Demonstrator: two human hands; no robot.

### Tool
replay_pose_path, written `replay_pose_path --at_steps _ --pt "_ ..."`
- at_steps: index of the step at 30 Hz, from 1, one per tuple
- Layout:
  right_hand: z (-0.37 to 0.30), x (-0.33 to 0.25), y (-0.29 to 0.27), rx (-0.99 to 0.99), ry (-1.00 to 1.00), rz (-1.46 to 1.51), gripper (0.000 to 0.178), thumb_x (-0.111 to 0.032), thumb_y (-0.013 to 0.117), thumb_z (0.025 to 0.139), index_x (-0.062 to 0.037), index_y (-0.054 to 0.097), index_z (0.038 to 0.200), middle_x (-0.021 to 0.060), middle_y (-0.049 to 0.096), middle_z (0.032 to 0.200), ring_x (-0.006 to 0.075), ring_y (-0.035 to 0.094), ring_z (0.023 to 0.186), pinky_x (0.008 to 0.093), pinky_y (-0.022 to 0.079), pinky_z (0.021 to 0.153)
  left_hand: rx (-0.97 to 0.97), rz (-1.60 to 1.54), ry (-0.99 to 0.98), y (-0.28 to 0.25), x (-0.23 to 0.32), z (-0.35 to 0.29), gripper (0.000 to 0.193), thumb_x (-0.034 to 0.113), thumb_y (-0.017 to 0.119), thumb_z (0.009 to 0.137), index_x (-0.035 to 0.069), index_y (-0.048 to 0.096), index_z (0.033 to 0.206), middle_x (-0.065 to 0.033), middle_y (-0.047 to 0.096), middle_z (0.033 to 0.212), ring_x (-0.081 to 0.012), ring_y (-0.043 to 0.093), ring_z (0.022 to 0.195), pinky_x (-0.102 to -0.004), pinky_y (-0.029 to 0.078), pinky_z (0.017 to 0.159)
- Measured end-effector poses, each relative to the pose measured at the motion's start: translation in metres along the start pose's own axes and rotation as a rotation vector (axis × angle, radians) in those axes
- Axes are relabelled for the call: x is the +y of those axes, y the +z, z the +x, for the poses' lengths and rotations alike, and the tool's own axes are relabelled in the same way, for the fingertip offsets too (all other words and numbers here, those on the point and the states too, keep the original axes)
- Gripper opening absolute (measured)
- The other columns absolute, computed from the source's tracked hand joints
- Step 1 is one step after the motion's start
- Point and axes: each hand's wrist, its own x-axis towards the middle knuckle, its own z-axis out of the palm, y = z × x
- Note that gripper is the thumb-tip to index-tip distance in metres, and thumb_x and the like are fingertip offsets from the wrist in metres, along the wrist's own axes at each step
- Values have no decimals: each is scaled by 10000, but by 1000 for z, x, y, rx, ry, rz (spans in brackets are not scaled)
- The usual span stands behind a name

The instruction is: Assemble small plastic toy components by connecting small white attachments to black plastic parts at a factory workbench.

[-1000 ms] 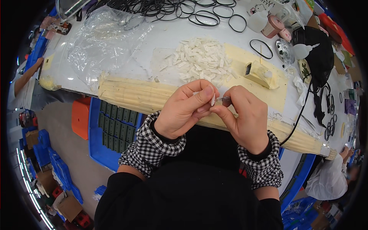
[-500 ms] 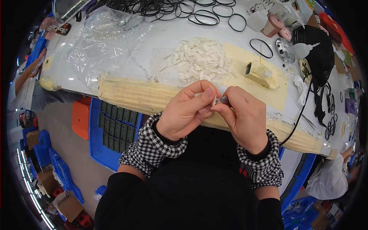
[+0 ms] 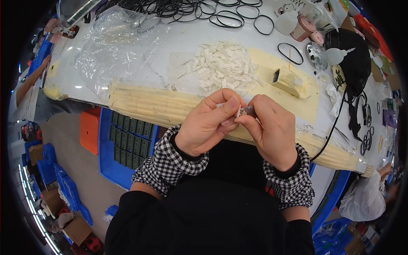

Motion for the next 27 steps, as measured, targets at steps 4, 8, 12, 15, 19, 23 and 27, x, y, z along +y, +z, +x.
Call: replay_pose_path --at_steps 4,8,12,15,19,23,27 --pt "-1 -1 -3 -48 3 -3 311 -363 654 808 -82 521 785 45 512 655 222 557 571 326 418 480 3 11 2 1 0 0 161 201 514 971 50 566 963 42 474 731 -27 364 620 -174 344 591" --pt "-1 -1 -3 -34 -7 2 310 -361 653 809 -81 524 786 45 515 654 224 556 568 326 417 479 8 11 -3 2 1 0 161 206 515 970 53 564 960 45 471 733 -26 363 621 -175 345 592" --pt "0 -1 -1 2 -2 21 302 -358 651 811 -83 529 780 41 514 646 225 552 558 327 415 476 0 -31 -14 1 -2 0 157 208 519 968 58 563 956 45 474 739 -27 365 624 -177 348 594" --pt "0 -1 -3 -24 -1 22 299 -357 650 811 -83 535 780 41 516 645 225 555 560 328 416 476 -1 -42 -17 3 -1 0 153 210 521 967 63 560 953 45 479 745 -28 366 626 -177 352 597" --pt "-1 -1 -3 -42 6 42 295 -355 649 814 -81 543 780 42 526 649 223 562 567 328 418 478 20 -35 -10 6 -1 0 151 212 522 967 66 553 948 41 484 750 -30 366 626 -178 356 600" --pt "0 0 -3 -40 4 88 284 -332 660 813 -72 551 776 50 533 655 220 560 564 326 416 480 36 -45 -16 8 -1 0 159 215 516 969 62 545 938 34 484 750 -32 363 624 -177 350 591" --pt "-2 8 -10 -14 111 193 257 -263 693 804 -48 555 777 65 517 648 205 541 548 309 408 483 -33 21 29 -1 4 2 191 241 466 988 65 508 927 9 468 827 -28 350 623 -168 319 552"
